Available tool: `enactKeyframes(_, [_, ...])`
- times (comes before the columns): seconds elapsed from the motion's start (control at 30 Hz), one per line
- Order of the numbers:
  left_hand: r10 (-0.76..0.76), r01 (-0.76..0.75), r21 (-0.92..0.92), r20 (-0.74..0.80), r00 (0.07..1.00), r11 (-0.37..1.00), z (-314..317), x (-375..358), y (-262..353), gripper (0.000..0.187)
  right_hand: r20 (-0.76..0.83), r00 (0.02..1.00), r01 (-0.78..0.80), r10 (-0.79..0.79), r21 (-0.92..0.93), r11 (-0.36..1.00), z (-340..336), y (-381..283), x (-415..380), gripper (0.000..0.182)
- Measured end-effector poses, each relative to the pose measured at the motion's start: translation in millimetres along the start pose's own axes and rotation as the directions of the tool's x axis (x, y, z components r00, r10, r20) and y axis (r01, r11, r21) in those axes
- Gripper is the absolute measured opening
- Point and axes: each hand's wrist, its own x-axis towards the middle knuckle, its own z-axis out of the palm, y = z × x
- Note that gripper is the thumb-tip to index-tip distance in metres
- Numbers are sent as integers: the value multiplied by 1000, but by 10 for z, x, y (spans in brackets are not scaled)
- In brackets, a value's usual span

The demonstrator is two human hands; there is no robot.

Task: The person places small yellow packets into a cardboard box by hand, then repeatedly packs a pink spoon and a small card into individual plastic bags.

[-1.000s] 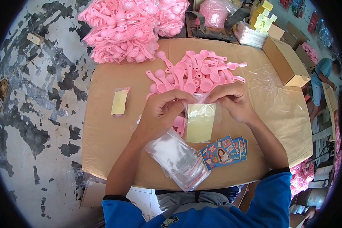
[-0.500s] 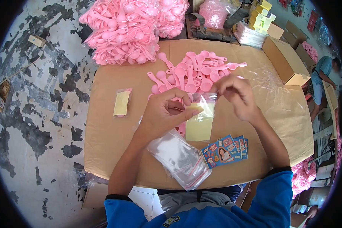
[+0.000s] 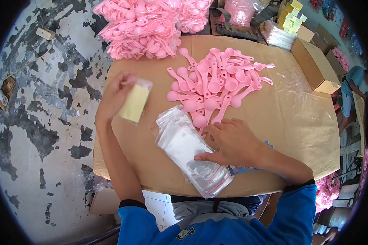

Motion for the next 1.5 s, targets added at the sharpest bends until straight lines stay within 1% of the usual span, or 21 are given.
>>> enactKeyframes(0.03, [-45, 41, 176, 19, 999, 984, -3, 13, -199, 33, 11, 1000, -3, 3, 24, 1000, 22, 3, 16, 45])
enactKeyframes(0.07, [132, -123, 407, 7, 991, 905, 18, 60, -466, 38, 23, 1000, -6, 5, 47, 999, 38, 7, 29, 41])
enactKeyframes(0.17, [103, -122, 298, 80, 991, 947, 148, 1, 6, 35, 52, 998, -45, 37, 145, 988, 42, 14, 53, 31])
enactKeyframes(0.2, [55, -111, 186, 283, 957, 976, 150, -33, 148, 34, 59, 997, -65, 55, 184, 981, 40, 20, 55, 28])
enactKeyframes(0.27, [31, -18, -27, 654, 756, 999, 175, -140, 382, 33, 44, 998, -58, 49, 215, 975, 33, 42, 53, 24])
enactKeyframes(0.33, [181, -68, -169, 881, 438, 983, 302, -220, 517, 31, 73, 996, -73, 59, 211, 975, 13, 51, 55, 21])
enactKeyframes(0.43, [270, -150, -240, 933, 238, 959, 563, -312, 588, 29, 128, 989, -89, 68, 166, 982, -45, 72, 73, 19])
enactKeyframes(0.5, [177, -131, -151, 962, 210, 980, 668, -333, 550, 30, 89, 995, -53, 39, 160, 986, -55, 106, 57, 19])
enactKeyframes(0.6, [100, -92, -86, 981, 168, 992, 709, -338, 556, 34, -85, 994, -44, 61, 185, 982, -109, 237, 67, 18])
enactKeyframes(0.63, [87, -78, -75, 984, 154, 994, 716, -333, 579, 36, -133, 988, -42, 82, 275, 961, -160, 278, 85, 18])
enactKeyframes(0.7, [37, -10, -35, 962, 270, 999, 702, -315, 713, 41, -222, 965, -26, 137, 443, 896, -325, 329, 105, 18])
enactKeyframes(0.73, [10, 25, -19, 945, 326, 999, 711, -309, 764, 44, -155, 970, -90, 186, 482, 872, -451, 299, 79, 17])
enactKeyframes(0.8, [271, 159, -453, 741, 614, 877, 932, -431, 813, 46, -22, 961, -219, 275, 543, 811, -717, 226, 20, 17])
enactKeyframes(0.83, [336, 167, -648, 577, 744, 743, 1083, -473, 833, 48, 14, 973, -205, 230, 508, 837, -758, 255, 8, 17])
enactKeyframes(0.87, [212, 312, -648, 599, 772, 695, 1247, -461, 810, 43, 54, 981, -188, 185, 473, 861, -794, 299, -16, 17])
enactKeyframes(0.9, [200, 335, -687, 574, 794, 645, 1313, -448, 795, 43, 97, 985, -168, 140, 438, 883, -814, 338, -57, 18])
enactKeyframes(1.0, [100, 428, -783, 521, 848, 452, 1349, -416, 809, 38, 220, 976, -32, 1, 139, 990, -794, 454, -262, 27])
enactKeyframes(1.1, [-40, 412, -810, 436, 899, 416, 1370, -424, 854, 35, 465, 885, -37, 34, -3, 999, -700, 494, -312, 35])
enactKeyframes(1.2, [-57, 379, -813, 396, 917, 442, 1420, -444, 811, 37, 512, 851, -118, 113, -23, 993, -737, 464, -193, 34])
enactKeyframes(1.4, [-104, 323, -833, 310, 945, 449, 1376, -436, 798, 36, 470, 880, -154, 64, 156, 976, -895, 547, -178, 22])
enactKeyframes(1.5, [-107, 277, -866, 256, 961, 417, 1335, -423, 780, 33, 577, 813, -182, 76, 128, 975, -991, 610, -180, 21])
